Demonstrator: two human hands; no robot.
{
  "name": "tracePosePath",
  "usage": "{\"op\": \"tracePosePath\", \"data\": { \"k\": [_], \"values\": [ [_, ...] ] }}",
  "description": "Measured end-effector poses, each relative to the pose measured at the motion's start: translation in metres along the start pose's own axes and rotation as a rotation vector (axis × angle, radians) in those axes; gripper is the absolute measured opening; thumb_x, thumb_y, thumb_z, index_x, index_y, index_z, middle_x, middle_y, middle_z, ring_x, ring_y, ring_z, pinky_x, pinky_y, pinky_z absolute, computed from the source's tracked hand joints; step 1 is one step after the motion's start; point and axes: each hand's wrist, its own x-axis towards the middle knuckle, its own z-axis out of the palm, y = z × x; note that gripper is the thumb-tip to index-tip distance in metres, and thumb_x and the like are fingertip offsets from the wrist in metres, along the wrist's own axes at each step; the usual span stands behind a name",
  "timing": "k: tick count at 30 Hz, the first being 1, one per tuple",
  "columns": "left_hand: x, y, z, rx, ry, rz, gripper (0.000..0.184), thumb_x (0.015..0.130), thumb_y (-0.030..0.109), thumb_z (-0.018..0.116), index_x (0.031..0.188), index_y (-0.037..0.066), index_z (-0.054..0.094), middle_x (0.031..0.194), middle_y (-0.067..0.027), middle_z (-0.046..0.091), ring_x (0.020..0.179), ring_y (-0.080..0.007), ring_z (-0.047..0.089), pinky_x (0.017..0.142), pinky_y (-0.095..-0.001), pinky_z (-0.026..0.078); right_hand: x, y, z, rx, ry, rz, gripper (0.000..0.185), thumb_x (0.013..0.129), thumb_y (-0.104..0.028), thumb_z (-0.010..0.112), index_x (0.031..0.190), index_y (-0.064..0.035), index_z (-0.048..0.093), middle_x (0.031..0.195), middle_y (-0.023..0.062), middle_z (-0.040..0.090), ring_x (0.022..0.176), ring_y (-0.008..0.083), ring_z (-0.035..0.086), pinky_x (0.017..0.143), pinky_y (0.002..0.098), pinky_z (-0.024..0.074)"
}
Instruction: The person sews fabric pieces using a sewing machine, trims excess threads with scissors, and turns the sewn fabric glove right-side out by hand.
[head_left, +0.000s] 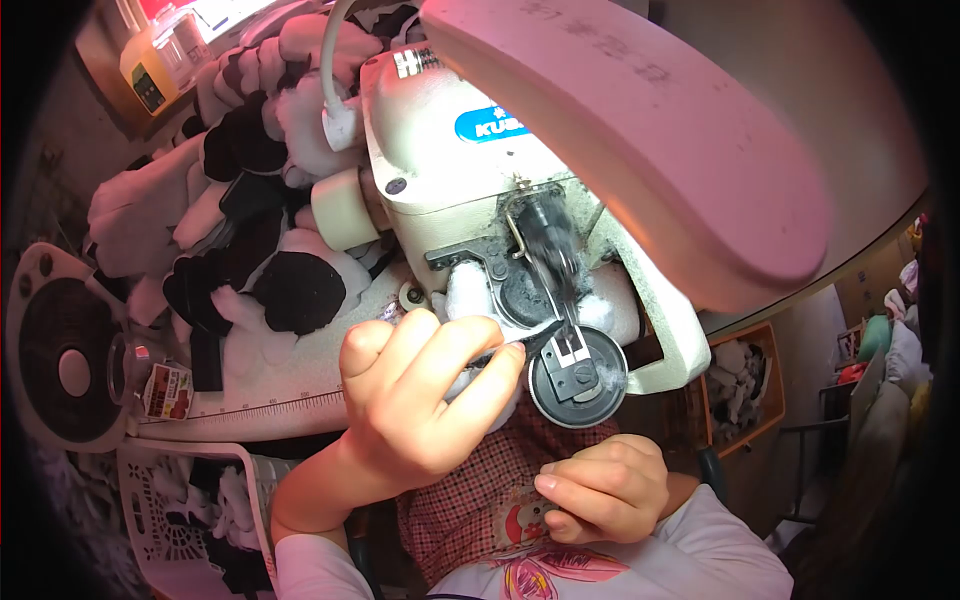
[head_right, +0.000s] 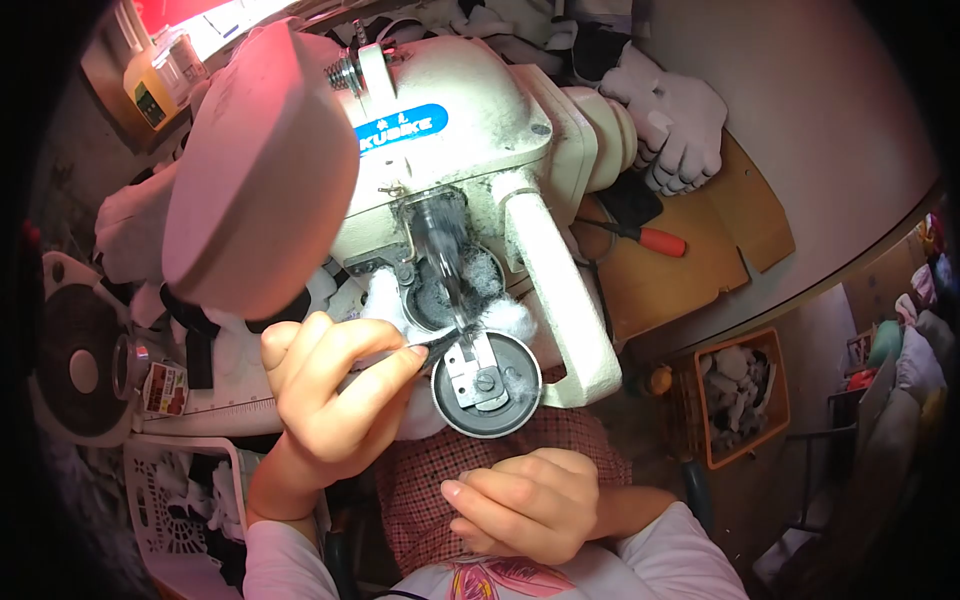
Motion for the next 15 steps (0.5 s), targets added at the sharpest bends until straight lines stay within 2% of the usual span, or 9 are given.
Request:
{"op": "tracePosePath", "data": {
  "k": [3,5,8,12,15],
  "values": [
    [0.002,0.004,0.001,0.020,0.001,-0.018,0.023,0.063,0.005,0.076,0.085,0.009,0.070,0.084,0.0002,0.063,0.063,-0.0136,0.047,0.069,-0.0305,0.028,-0.003,0.002,-0.001,0.017,0.006,0.000,0.021,0.083,-0.019,0.071,0.095,-0.0007,0.072,0.084,0.0053,0.067,0.060,0.0123,0.062,0.046,0.0217,0.0459],
    [0.002,0.003,0.002,0.072,0.010,-0.003,0.022,0.064,0.014,0.073,0.086,0.009,0.070,0.087,-0.0005,0.063,0.065,-0.0115,0.052,0.072,-0.0300,0.028,-0.004,0.002,0.000,0.014,0.015,0.008,0.021,0.083,-0.018,0.071,0.095,-0.0006,0.071,0.084,0.0053,0.067,0.060,0.0124,0.062,0.046,0.0219,0.0456],
    [0.004,0.010,-0.005,0.065,-0.027,-0.102,0.024,0.063,0.013,0.075,0.086,0.009,0.071,0.088,-0.0020,0.061,0.066,-0.0135,0.053,0.072,-0.0306,0.028,-0.006,0.004,0.000,0.016,0.020,0.022,0.022,0.082,-0.017,0.071,0.096,-0.0007,0.071,0.084,0.0051,0.067,0.060,0.0124,0.061,0.046,0.0220,0.0448],
    [-0.004,0.010,-0.006,0.057,0.003,-0.127,0.026,0.061,0.012,0.076,0.086,0.009,0.071,0.088,-0.0030,0.060,0.068,-0.0147,0.053,0.072,-0.0314,0.028,-0.008,0.006,0.002,0.024,0.013,0.030,0.023,0.081,-0.016,0.071,0.098,-0.0009,0.071,0.085,0.0050,0.066,0.060,0.0119,0.061,0.045,0.0221,0.0438],
    [-0.006,0.010,-0.010,0.096,-0.089,-0.093,0.027,0.061,0.011,0.077,0.087,0.009,0.071,0.086,-0.0014,0.060,0.068,-0.0146,0.053,0.072,-0.0316,0.029,-0.008,0.007,0.002,0.026,-0.019,0.039,0.023,0.080,-0.016,0.072,0.099,-0.0013,0.070,0.085,0.0048,0.066,0.060,0.0115,0.060,0.045,0.0219,0.0435]
  ]
}}
